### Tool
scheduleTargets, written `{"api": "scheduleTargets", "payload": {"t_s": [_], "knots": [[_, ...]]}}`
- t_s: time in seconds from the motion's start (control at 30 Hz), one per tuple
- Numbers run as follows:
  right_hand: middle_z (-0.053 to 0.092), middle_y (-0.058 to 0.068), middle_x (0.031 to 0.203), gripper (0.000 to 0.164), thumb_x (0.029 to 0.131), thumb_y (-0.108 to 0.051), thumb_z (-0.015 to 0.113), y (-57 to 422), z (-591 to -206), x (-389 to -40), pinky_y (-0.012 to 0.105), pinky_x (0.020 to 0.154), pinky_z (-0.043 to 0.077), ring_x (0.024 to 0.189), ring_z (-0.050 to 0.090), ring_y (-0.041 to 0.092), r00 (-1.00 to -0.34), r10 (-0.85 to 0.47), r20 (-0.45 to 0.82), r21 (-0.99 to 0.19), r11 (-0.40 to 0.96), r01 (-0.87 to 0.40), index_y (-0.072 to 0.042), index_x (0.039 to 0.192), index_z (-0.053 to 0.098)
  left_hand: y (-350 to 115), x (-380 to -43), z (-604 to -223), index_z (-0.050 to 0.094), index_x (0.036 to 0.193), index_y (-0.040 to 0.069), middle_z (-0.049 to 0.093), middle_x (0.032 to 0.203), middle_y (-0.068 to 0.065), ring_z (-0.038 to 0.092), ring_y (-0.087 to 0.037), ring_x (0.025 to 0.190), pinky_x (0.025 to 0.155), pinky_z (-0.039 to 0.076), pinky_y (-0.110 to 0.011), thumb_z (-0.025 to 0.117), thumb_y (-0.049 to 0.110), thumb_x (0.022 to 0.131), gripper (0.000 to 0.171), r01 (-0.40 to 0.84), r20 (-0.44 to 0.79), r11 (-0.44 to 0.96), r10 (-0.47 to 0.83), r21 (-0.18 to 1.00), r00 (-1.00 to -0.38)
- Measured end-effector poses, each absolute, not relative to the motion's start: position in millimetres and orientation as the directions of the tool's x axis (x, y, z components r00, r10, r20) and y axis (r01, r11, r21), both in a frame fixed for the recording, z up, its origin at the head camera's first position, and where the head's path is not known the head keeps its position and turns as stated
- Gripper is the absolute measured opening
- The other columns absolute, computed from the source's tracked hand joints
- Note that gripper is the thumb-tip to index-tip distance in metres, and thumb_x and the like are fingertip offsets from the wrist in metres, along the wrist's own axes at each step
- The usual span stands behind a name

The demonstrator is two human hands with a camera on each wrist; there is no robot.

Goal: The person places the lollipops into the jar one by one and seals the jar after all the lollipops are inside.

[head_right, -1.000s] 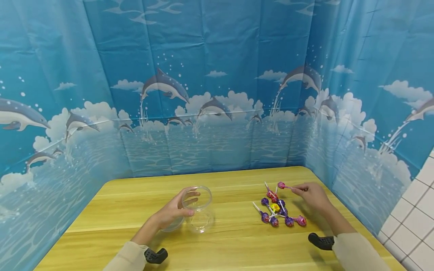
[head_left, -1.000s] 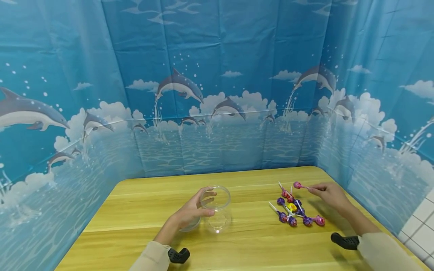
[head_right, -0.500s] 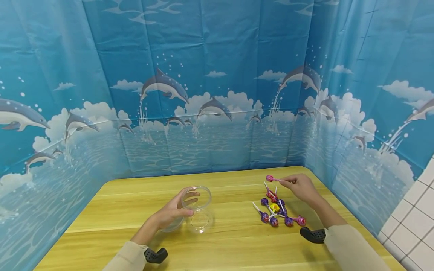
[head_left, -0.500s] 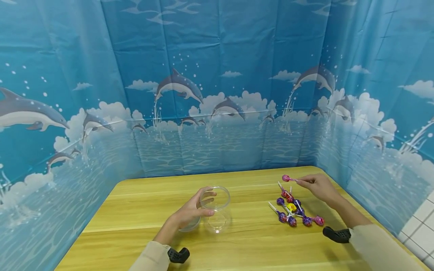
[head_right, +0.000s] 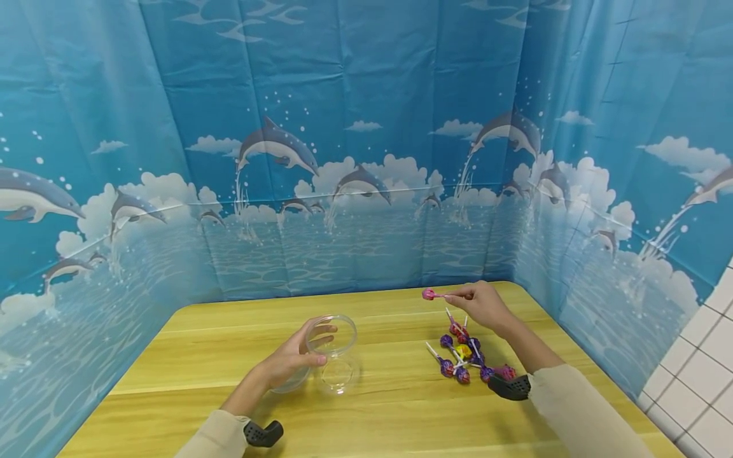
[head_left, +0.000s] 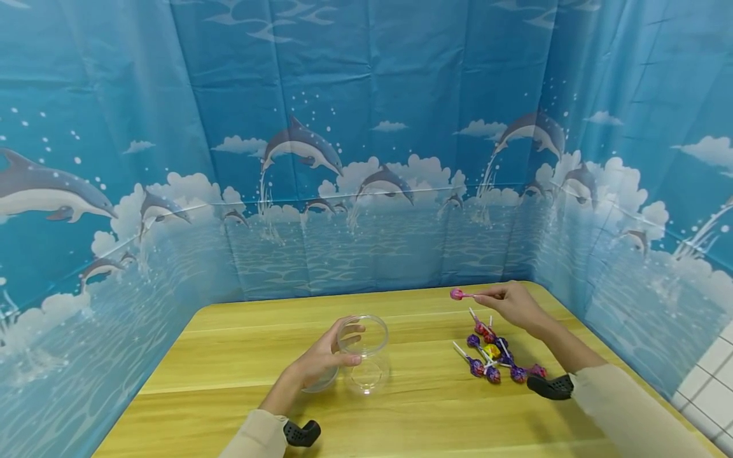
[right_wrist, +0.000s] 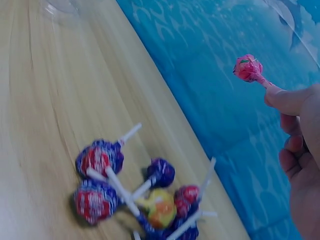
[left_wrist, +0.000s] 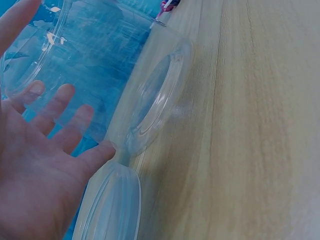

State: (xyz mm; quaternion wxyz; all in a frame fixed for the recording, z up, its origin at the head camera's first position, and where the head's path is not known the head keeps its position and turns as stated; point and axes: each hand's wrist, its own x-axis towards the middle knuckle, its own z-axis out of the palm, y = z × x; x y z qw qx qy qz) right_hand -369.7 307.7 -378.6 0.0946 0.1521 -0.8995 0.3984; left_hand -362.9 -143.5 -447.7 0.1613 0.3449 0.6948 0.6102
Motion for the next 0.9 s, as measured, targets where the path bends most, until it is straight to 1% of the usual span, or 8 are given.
{"api": "scheduleTargets", "payload": {"t_s": [0.13, 0.17, 0.23, 0.33, 0.53, 0.63, 0.73, 0.9], "knots": [[0.054, 0.003, 0.074, 0.031, 0.104, -0.027, 0.066, 296.8, -372.8, -372.6, 0.034, 0.054, 0.033, 0.056, 0.034, 0.016, -0.918, -0.253, 0.305, -0.675, 0.622, -0.396, -0.001, 0.115, 0.078, -143.1, -362.1, -446.9, 0.021, 0.162, 0.017, 0.028, 0.162, -0.021, 0.021, -0.048, 0.15, 0.108, 0.043, -0.052, 0.071, 0.025, 0.1, 0.081, 0.272, 0.192, 0.013, 0.676, 0.962, -0.711], [0.054, 0.003, 0.074, 0.029, 0.104, -0.026, 0.066, 294.1, -371.5, -373.4, 0.034, 0.055, 0.034, 0.058, 0.035, 0.017, -0.912, -0.267, 0.312, -0.668, 0.621, -0.41, -0.002, 0.113, 0.079, -142.9, -362.0, -446.8, 0.022, 0.162, 0.017, 0.028, 0.162, -0.02, 0.02, -0.049, 0.15, 0.108, 0.043, -0.052, 0.071, 0.024, 0.1, 0.08, 0.271, 0.191, 0.013, 0.675, 0.963, -0.713], [0.06, 0.004, 0.081, 0.026, 0.104, -0.025, 0.066, 288.1, -368.8, -374.9, 0.035, 0.059, 0.037, 0.063, 0.04, 0.019, -0.903, -0.288, 0.32, -0.657, 0.619, -0.43, -0.004, 0.109, 0.08, -142.8, -361.3, -446.4, 0.022, 0.162, 0.017, 0.029, 0.162, -0.019, 0.019, -0.049, 0.15, 0.109, 0.043, -0.053, 0.07, 0.022, 0.1, 0.079, 0.268, 0.19, 0.013, 0.673, 0.963, -0.715], [0.065, 0.005, 0.086, 0.021, 0.103, -0.021, 0.067, 278.1, -365.2, -377.0, 0.037, 0.063, 0.039, 0.069, 0.045, 0.022, -0.89, -0.318, 0.328, -0.647, 0.611, -0.457, -0.006, 0.106, 0.081, -142.7, -361.1, -446.8, 0.022, 0.162, 0.017, 0.029, 0.162, -0.019, 0.019, -0.049, 0.151, 0.109, 0.042, -0.053, 0.07, 0.022, 0.1, 0.079, 0.265, 0.188, 0.013, 0.671, 0.964, -0.717], [0.068, 0.006, 0.095, 0.019, 0.103, -0.018, 0.067, 254.5, -356.4, -376.7, 0.039, 0.068, 0.043, 0.079, 0.052, 0.024, -0.86, -0.384, 0.336, -0.64, 0.576, -0.508, -0.007, 0.108, 0.081, -143.1, -361.9, -448.8, 0.02, 0.163, 0.014, 0.028, 0.162, -0.021, 0.021, -0.046, 0.151, 0.109, 0.043, -0.052, 0.071, 0.025, 0.099, 0.082, 0.271, 0.187, 0.023, 0.667, 0.962, -0.722], [0.069, 0.007, 0.096, 0.018, 0.103, -0.017, 0.067, 240.7, -351.6, -375.9, 0.04, 0.07, 0.044, 0.082, 0.053, 0.025, -0.838, -0.423, 0.345, -0.639, 0.548, -0.54, -0.008, 0.106, 0.082, -143.4, -361.9, -448.4, 0.019, 0.163, 0.012, 0.028, 0.162, -0.022, 0.022, -0.046, 0.151, 0.109, 0.042, -0.053, 0.071, 0.025, 0.1, 0.083, 0.275, 0.19, 0.021, 0.669, 0.961, -0.718], [0.069, 0.006, 0.096, 0.016, 0.102, -0.016, 0.068, 226.0, -347.5, -375.9, 0.04, 0.071, 0.045, 0.084, 0.055, 0.024, -0.819, -0.455, 0.351, -0.636, 0.526, -0.565, -0.01, 0.104, 0.082, -143.3, -361.6, -447.7, 0.019, 0.163, 0.012, 0.028, 0.162, -0.02, 0.022, -0.044, 0.151, 0.109, 0.042, -0.054, 0.072, 0.024, 0.099, 0.084, 0.265, 0.183, 0.021, 0.669, 0.964, -0.72], [0.068, 0.002, 0.095, 0.013, 0.101, -0.014, 0.07, 204.0, -342.5, -375.9, 0.041, 0.074, 0.047, 0.086, 0.057, 0.024, -0.808, -0.486, 0.333, -0.639, 0.513, -0.572, -0.012, 0.104, 0.083, -142.5, -361.9, -447.3, 0.019, 0.163, 0.012, 0.03, 0.162, -0.019, 0.023, -0.045, 0.151, 0.109, 0.042, -0.054, 0.071, 0.022, 0.099, 0.083, 0.26, 0.178, 0.024, 0.665, 0.965, -0.725]]}}
